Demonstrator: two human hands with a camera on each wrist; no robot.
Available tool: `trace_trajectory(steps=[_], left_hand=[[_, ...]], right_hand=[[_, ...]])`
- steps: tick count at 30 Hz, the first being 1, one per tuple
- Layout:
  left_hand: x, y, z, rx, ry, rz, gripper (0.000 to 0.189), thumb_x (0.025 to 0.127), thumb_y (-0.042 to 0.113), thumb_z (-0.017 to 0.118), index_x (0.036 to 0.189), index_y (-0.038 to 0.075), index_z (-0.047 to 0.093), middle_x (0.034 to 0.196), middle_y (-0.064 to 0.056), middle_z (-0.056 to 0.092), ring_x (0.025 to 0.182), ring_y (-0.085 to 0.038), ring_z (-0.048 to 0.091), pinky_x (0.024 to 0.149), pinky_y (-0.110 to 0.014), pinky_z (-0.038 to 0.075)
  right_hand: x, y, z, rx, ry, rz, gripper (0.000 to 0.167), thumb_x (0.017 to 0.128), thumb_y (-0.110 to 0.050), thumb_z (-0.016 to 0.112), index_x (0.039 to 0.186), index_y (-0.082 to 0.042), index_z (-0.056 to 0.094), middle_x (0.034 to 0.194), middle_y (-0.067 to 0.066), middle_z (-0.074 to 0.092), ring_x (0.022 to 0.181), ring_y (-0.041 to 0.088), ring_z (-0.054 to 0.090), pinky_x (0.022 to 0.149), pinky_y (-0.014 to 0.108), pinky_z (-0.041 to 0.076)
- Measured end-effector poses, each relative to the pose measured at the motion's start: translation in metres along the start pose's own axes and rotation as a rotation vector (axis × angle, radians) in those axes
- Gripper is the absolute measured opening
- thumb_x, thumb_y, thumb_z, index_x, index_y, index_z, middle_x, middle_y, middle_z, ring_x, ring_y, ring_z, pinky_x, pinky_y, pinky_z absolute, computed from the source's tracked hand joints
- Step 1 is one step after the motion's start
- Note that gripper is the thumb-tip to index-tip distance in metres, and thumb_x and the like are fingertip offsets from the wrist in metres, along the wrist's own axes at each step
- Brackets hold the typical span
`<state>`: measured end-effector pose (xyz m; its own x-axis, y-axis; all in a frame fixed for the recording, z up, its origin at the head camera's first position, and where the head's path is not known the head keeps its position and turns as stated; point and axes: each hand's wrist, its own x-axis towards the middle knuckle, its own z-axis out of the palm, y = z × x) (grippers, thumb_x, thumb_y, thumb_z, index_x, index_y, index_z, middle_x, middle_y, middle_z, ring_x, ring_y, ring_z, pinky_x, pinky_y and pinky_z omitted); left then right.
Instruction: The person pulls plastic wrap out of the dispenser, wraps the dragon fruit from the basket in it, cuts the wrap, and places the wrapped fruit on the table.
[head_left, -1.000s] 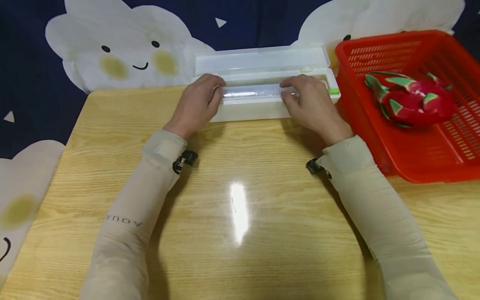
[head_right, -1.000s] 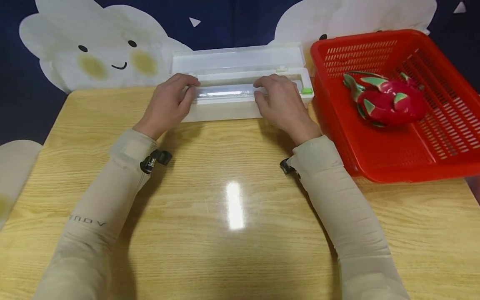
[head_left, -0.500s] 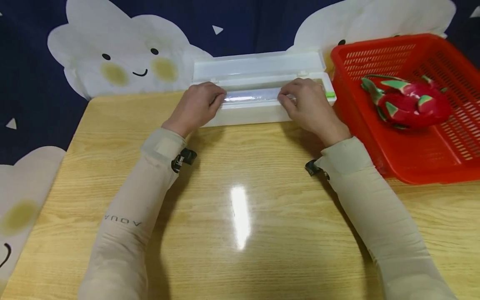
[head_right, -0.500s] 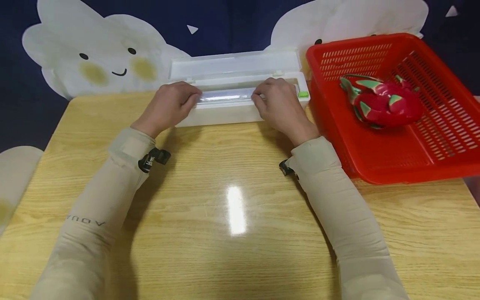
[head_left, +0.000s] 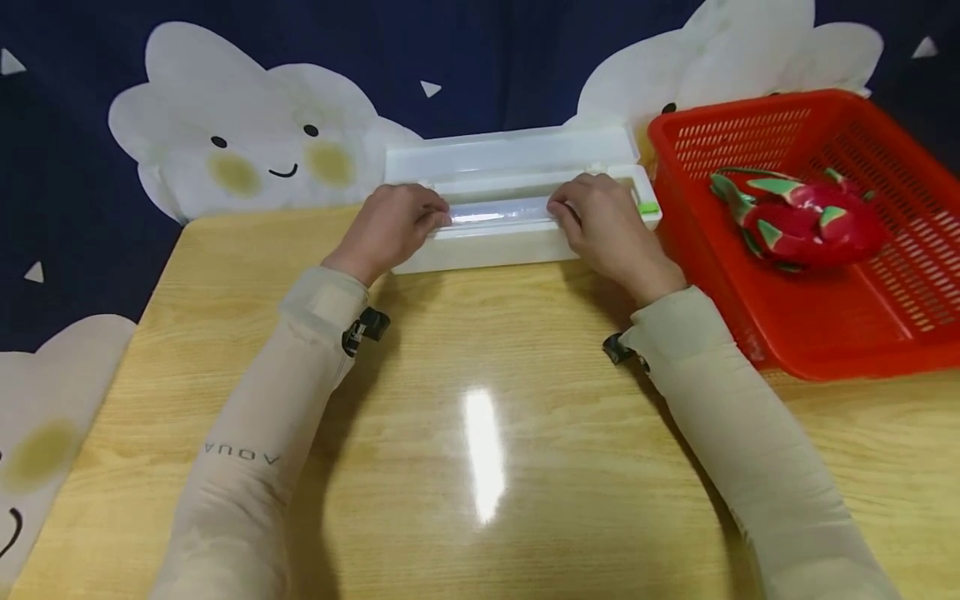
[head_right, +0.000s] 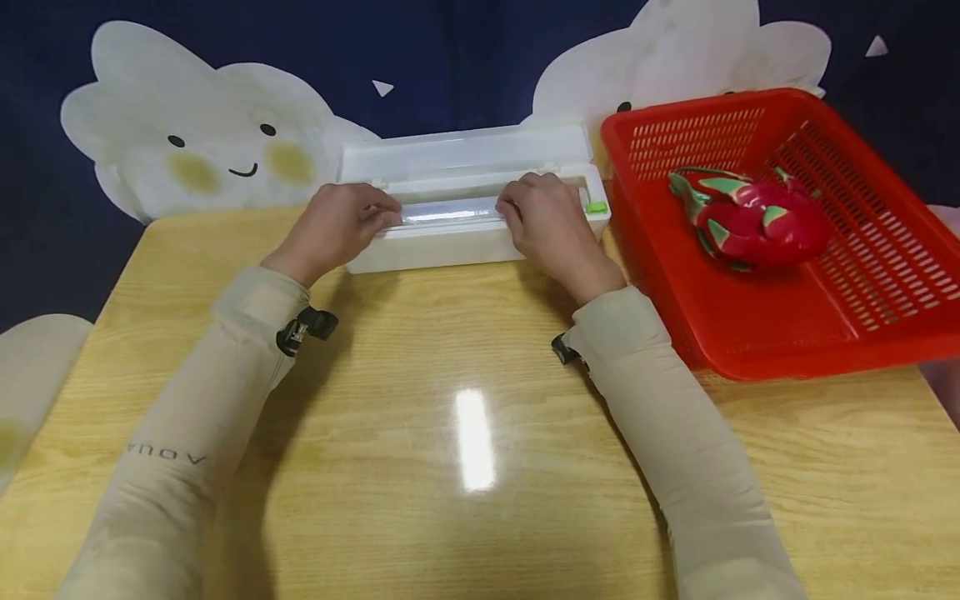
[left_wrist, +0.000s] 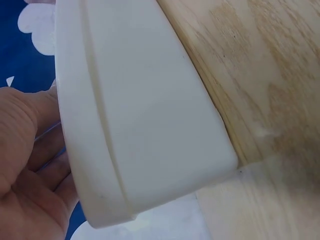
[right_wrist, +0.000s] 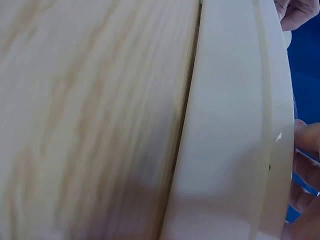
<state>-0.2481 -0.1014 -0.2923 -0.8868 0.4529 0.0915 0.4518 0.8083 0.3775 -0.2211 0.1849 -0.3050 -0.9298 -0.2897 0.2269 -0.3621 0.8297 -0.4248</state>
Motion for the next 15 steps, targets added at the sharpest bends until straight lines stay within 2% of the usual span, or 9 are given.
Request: trace_trajectory(steps=[6,15], left_hand=[[-0.0027,0.0005,0.0034,0.009,0.031,0.029,0.020,0.102,0.018,0.066,0.114,0.006,0.077,0.117,-0.012,0.078,0.106,-0.028,0.073,0.099,-0.042,0.057],[-0.0055,-0.0015,0.0071,-0.001,0.099,0.073,0.020,0.106,0.015,0.058,0.114,0.004,0.073,0.109,-0.012,0.075,0.098,-0.028,0.070,0.095,-0.043,0.056]], right_hand=[[-0.0009,-0.0005,0.0054,0.002,0.004,-0.011,0.028,0.107,-0.020,0.055,0.121,-0.001,0.070,0.121,0.019,0.071,0.112,0.037,0.058,0.108,0.049,0.048],[-0.0004,0.0013,0.0056,-0.007,0.056,-0.041,0.026,0.106,-0.019,0.055,0.118,0.000,0.069,0.115,0.020,0.071,0.106,0.037,0.058,0.102,0.049,0.051]])
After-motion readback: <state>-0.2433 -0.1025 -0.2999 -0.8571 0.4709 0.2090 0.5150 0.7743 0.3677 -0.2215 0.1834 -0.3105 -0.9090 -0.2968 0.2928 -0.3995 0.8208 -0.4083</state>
